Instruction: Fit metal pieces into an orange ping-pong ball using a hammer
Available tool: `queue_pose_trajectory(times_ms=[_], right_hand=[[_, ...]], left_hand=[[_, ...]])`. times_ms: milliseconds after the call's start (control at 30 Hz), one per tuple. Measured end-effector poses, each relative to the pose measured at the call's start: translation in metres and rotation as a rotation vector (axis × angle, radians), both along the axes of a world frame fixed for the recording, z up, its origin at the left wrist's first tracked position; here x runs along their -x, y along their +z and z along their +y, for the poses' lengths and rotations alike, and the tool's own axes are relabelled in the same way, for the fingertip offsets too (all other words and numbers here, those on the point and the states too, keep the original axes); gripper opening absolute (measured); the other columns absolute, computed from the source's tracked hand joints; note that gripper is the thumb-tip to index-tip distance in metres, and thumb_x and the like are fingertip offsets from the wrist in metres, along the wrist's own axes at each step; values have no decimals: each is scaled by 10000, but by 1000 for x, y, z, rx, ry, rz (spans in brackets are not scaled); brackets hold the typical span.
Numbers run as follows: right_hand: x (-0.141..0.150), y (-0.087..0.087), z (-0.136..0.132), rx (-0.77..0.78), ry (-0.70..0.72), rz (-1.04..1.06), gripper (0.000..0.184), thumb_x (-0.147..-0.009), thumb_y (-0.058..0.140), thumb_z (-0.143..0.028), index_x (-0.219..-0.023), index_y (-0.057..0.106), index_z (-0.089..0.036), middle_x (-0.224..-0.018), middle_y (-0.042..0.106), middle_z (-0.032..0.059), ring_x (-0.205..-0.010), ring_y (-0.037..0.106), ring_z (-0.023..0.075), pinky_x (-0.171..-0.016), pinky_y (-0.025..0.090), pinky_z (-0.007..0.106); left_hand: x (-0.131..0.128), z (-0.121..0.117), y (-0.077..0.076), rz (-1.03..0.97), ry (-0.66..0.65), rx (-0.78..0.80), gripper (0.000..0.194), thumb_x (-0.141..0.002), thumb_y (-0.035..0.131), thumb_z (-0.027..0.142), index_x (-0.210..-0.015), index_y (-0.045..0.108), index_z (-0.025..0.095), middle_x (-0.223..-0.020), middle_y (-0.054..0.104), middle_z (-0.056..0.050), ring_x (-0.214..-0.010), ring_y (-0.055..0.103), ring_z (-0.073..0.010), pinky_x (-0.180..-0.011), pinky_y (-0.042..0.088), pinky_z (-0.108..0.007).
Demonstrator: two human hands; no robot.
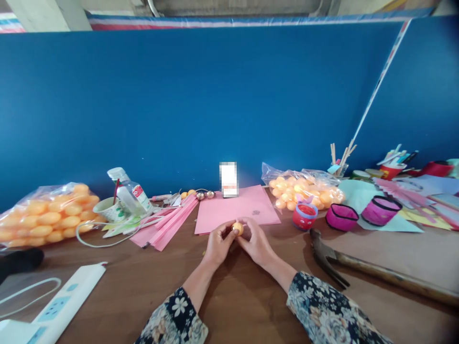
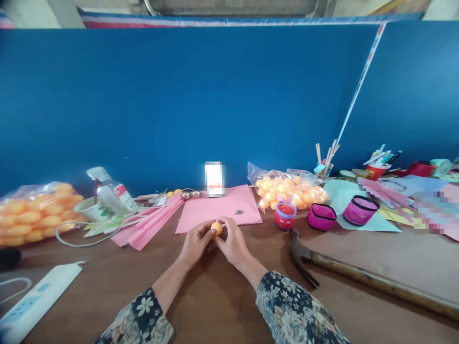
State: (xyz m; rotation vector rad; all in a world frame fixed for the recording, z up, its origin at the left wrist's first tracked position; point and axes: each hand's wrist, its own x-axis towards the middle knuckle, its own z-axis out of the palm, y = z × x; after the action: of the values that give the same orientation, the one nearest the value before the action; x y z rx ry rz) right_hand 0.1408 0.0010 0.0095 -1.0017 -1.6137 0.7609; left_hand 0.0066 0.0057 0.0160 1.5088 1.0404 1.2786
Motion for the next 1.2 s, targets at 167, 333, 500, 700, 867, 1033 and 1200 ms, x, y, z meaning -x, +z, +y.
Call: queue_pose_trajectory(times_ms=[167,333,500,700,867,1033,1200], right_hand=[[0,2,0,-35,-38,-38,245,-724,552,-199,-967,518,-205,-956,587,55,-844,568,176,-762,477,319],[-1,7,-2,-7,-88,-31,217,-715,562,-245,-917,492,-205,-877,581,27,-798,575,165,-717,486,297],[-2,4,-2,13,-59,-38,283,-700,565,-220,-969,476,-212,-920,579,30,-796,579,163,-708,493,298],[-2,0,1,-70,-79,-90,292,-711,548,-187,-1000,510,-204,-1003,568,67,-921,544,194,-818,453,347],[-3,-3,3,-44,-129,-120,293,-710,559,-220,-999,513,-203,-980,577,62,-843,569,186,-774,470,341],[-4,-8,5,-11,-114,-125,248,-720,563,-251,-960,516,-204,-931,597,48,-845,574,193,-763,469,331],[-5,-4,4,-4,-142,-108,258,-719,577,-268,-961,526,-194,-935,598,55,-842,575,193,-768,466,328]], left_hand=[[-1,1,-3,-78,-11,57,383,-693,615,324,-1026,575,138,-993,647,-96,-935,588,-222,-848,447,-361],[-1,2,-5,-102,22,83,388,-644,666,294,-984,561,140,-961,646,-93,-895,602,-203,-800,472,-333],[1,1,-3,-2,51,19,286,-685,622,310,-915,610,140,-882,664,-80,-813,614,-195,-745,481,-318],[1,2,-6,18,74,-10,308,-699,608,310,-959,622,146,-943,658,-91,-875,601,-214,-809,458,-348],[0,4,-9,-21,126,-17,358,-659,652,279,-991,603,155,-960,645,-89,-876,601,-199,-819,458,-347],[1,2,-6,69,98,-76,242,-696,612,289,-899,646,162,-941,648,-85,-887,595,-205,-821,454,-338],[-1,0,-4,84,71,-86,278,-743,555,319,-963,626,165,-1002,633,-87,-938,580,-203,-846,441,-331]])
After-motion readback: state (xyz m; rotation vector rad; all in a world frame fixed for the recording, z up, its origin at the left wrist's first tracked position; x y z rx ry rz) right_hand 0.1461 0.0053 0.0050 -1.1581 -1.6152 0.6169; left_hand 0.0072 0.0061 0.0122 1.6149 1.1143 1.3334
